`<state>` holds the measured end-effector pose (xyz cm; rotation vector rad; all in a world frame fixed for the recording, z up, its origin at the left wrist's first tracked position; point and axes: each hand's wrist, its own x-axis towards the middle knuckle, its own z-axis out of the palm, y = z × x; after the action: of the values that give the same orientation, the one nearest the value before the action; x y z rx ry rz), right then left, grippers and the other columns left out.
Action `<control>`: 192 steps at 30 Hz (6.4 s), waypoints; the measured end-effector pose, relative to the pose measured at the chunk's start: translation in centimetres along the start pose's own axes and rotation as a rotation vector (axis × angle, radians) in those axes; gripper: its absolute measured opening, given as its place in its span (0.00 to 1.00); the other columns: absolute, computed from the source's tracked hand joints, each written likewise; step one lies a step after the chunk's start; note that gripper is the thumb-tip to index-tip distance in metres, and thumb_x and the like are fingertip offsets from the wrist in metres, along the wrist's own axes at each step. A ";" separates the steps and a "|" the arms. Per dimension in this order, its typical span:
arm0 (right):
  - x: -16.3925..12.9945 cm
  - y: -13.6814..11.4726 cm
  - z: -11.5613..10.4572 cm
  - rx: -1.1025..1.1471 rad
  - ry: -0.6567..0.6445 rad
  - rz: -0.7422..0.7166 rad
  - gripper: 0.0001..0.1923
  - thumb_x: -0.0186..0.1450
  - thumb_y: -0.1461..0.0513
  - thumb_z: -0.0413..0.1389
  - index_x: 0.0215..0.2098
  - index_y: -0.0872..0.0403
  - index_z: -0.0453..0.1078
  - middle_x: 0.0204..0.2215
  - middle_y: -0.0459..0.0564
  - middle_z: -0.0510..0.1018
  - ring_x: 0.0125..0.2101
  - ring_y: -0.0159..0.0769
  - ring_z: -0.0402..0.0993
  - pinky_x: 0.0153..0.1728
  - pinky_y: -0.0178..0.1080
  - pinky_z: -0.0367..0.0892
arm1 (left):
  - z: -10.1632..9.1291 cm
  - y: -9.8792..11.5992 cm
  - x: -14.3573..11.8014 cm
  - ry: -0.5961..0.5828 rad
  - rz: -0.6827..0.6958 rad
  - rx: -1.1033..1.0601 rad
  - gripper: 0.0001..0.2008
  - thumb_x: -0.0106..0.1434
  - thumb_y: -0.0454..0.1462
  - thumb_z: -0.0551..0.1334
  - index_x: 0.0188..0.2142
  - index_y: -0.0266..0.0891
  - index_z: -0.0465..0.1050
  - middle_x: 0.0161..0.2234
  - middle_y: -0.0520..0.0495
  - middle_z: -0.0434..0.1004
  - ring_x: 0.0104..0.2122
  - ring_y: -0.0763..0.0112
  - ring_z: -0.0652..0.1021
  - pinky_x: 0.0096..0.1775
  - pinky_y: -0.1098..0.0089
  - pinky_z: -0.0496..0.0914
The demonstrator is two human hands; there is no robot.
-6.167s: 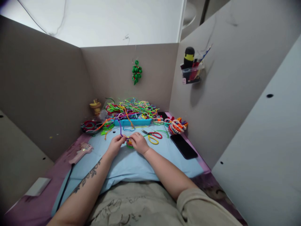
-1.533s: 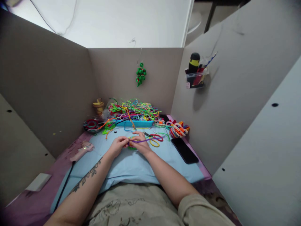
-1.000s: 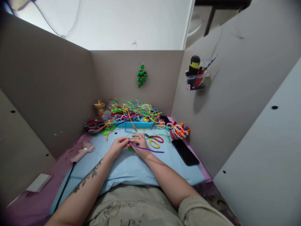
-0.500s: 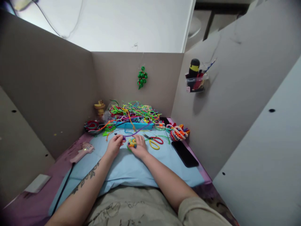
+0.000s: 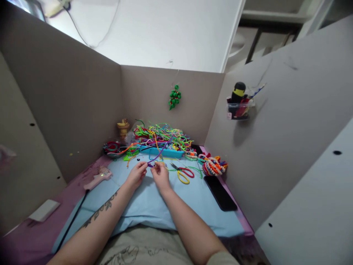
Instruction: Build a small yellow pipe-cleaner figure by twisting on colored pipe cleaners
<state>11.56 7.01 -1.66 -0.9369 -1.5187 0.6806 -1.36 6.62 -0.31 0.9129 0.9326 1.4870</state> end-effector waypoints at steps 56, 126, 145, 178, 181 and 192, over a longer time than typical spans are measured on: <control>-0.1 -0.2 -0.8 0.788 -0.103 0.553 0.13 0.48 0.58 0.62 0.22 0.55 0.64 0.13 0.39 0.64 0.14 0.23 0.56 0.14 0.28 0.49 | 1.1 -0.4 -1.1 -0.384 0.182 0.439 0.13 0.56 0.44 0.58 0.26 0.37 0.61 0.20 0.57 0.61 0.21 0.78 0.63 0.26 0.75 0.58; 0.5 0.7 -1.0 0.504 0.103 0.515 0.13 0.49 0.55 0.58 0.25 0.56 0.65 0.14 0.43 0.70 0.12 0.26 0.64 0.11 0.27 0.57 | -0.2 -1.1 -0.5 -0.219 0.685 1.018 0.10 0.57 0.36 0.59 0.39 0.42 0.74 0.35 0.46 0.76 0.36 0.68 0.74 0.41 0.68 0.67; 0.4 0.9 -1.0 0.432 0.060 0.437 0.13 0.51 0.55 0.58 0.24 0.57 0.65 0.15 0.44 0.72 0.13 0.26 0.65 0.12 0.28 0.58 | -0.4 -1.4 0.0 -0.127 0.632 1.033 0.08 0.56 0.36 0.59 0.35 0.42 0.76 0.32 0.46 0.78 0.32 0.68 0.75 0.36 0.70 0.69; 0.4 0.3 -1.2 0.722 0.047 0.561 0.12 0.44 0.60 0.62 0.24 0.56 0.66 0.16 0.43 0.71 0.16 0.26 0.65 0.15 0.28 0.56 | 0.2 -1.0 -0.2 -0.148 0.470 0.910 0.09 0.57 0.39 0.56 0.27 0.36 0.71 0.25 0.50 0.72 0.29 0.71 0.71 0.33 0.72 0.64; 0.5 -0.1 -1.4 0.741 0.052 0.545 0.11 0.44 0.61 0.62 0.24 0.56 0.67 0.16 0.42 0.71 0.16 0.26 0.64 0.15 0.28 0.55 | 0.4 -0.9 -0.2 -0.196 0.396 0.802 0.10 0.57 0.41 0.56 0.27 0.36 0.70 0.24 0.50 0.72 0.27 0.72 0.70 0.31 0.73 0.64; -0.4 -0.4 -1.8 0.057 -0.007 0.023 0.11 0.59 0.56 0.54 0.28 0.55 0.71 0.23 0.48 0.71 0.25 0.33 0.67 0.27 0.36 0.64 | -0.1 -0.6 -0.3 -0.053 0.531 0.929 0.10 0.59 0.40 0.54 0.29 0.36 0.70 0.25 0.50 0.70 0.27 0.72 0.69 0.32 0.72 0.64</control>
<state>13.28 6.33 -1.28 -0.9105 -1.4886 0.7405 -1.22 6.36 -0.92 1.9795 1.4500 1.4197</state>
